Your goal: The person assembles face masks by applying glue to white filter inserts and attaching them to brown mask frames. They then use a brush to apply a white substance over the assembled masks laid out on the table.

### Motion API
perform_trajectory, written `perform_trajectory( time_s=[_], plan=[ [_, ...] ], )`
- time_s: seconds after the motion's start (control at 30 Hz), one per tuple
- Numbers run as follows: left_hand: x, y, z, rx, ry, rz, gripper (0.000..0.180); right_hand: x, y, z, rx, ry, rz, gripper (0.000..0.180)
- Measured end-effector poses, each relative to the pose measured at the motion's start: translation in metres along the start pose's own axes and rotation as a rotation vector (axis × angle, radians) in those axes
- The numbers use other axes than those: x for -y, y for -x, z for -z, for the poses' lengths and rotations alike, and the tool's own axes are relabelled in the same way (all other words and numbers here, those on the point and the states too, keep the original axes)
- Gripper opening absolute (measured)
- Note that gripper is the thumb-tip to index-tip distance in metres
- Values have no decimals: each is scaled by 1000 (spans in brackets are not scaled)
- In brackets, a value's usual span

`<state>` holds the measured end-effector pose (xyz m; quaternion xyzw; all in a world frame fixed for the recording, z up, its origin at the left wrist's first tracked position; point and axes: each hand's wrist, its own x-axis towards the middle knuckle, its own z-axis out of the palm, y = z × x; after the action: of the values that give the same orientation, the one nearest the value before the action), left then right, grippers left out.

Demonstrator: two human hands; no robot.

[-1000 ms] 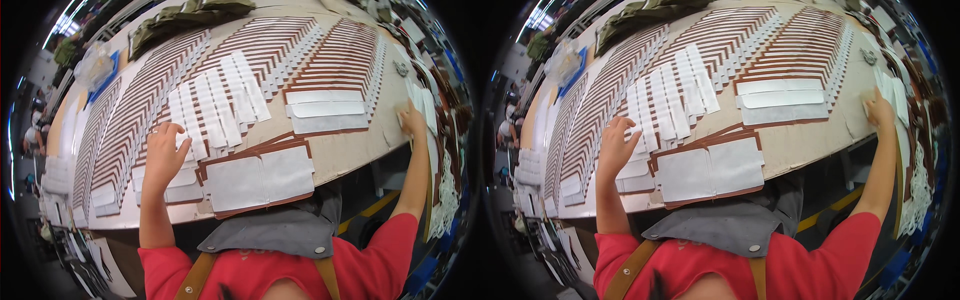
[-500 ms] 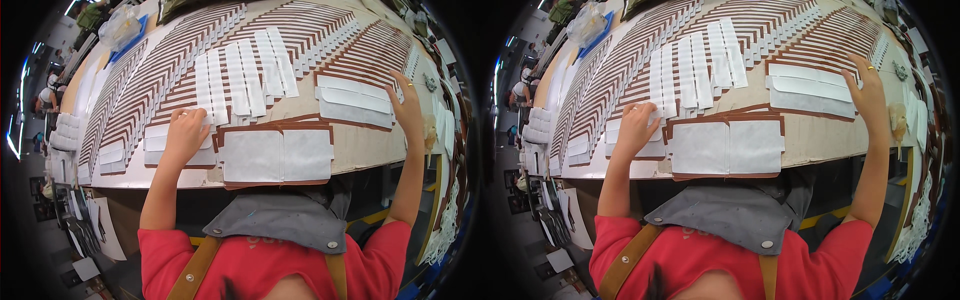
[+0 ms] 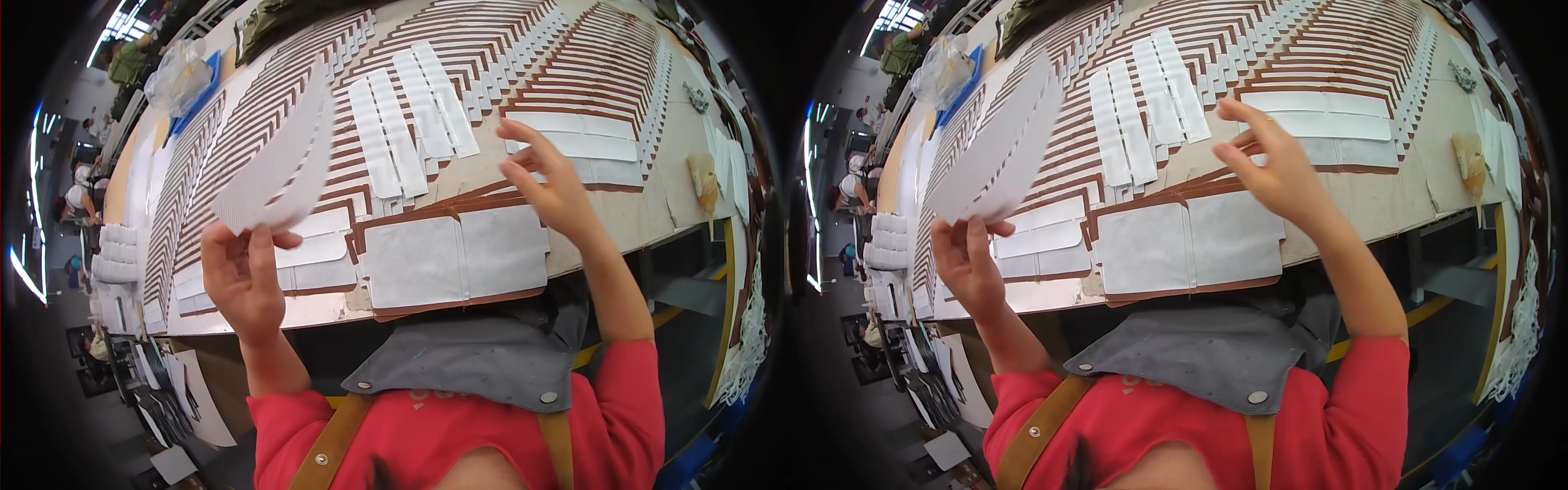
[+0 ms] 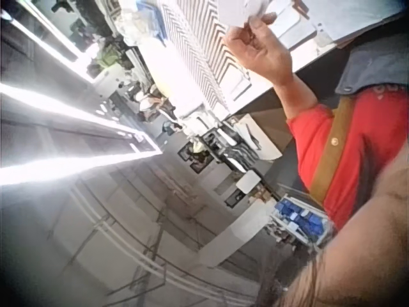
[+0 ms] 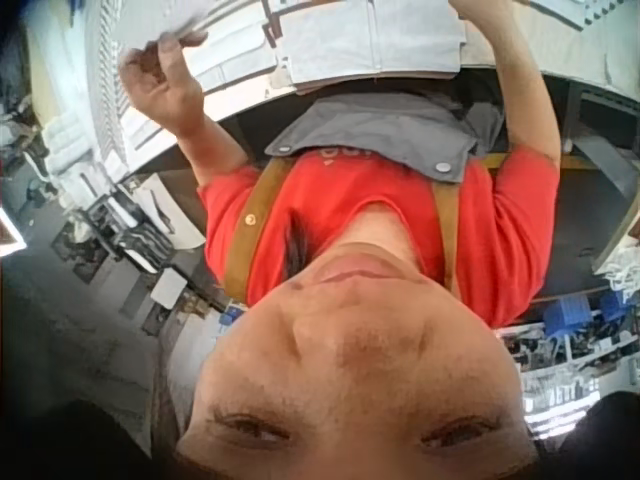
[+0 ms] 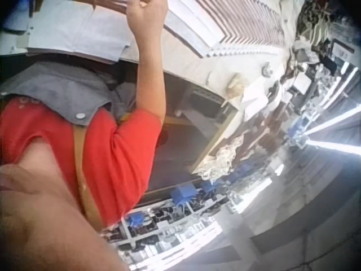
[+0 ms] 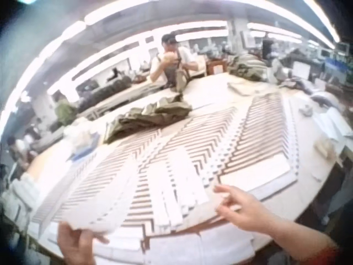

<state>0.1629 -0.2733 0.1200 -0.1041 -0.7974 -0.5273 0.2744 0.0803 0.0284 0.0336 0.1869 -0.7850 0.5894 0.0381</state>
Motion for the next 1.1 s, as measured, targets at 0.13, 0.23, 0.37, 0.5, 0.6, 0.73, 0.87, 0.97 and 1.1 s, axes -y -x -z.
perform_trajectory(
  time_s=[0.13, 0.23, 0.37, 0.5, 0.6, 0.73, 0.87, 0.97, 1.1],
  plan=[
    [-9, 5, -5, 95, 179, 34, 26, 3, -14, -40, -65, -393, -176, 49],
    [-2, 16, -11, 88, 301, 150, 23, 4, -17, -43, -76, -575, -266, 48],
    [18, 18, -16, 107, 354, 205, 22, 4, -11, -33, -171, -674, -328, 40],
    [37, 33, -17, 23, 351, 358, 12, 6, 10, -22, -208, -581, -294, 44],
    [45, 46, -24, -9, 318, 525, 16, 12, 38, -13, -214, -451, -297, 52],
    [53, 80, -33, 81, 124, 537, 17, 13, 78, -10, -192, -341, -379, 54],
    [53, 97, -38, 255, -230, 405, 13, 4, 108, 0, -33, -83, -303, 48],
    [52, 94, -41, 332, -333, 339, 15, 5, 112, 2, -5, -4, -398, 40],
    [54, 90, -43, 368, -380, 302, 23, 6, 104, 1, 10, 91, -413, 35]
  ],
)
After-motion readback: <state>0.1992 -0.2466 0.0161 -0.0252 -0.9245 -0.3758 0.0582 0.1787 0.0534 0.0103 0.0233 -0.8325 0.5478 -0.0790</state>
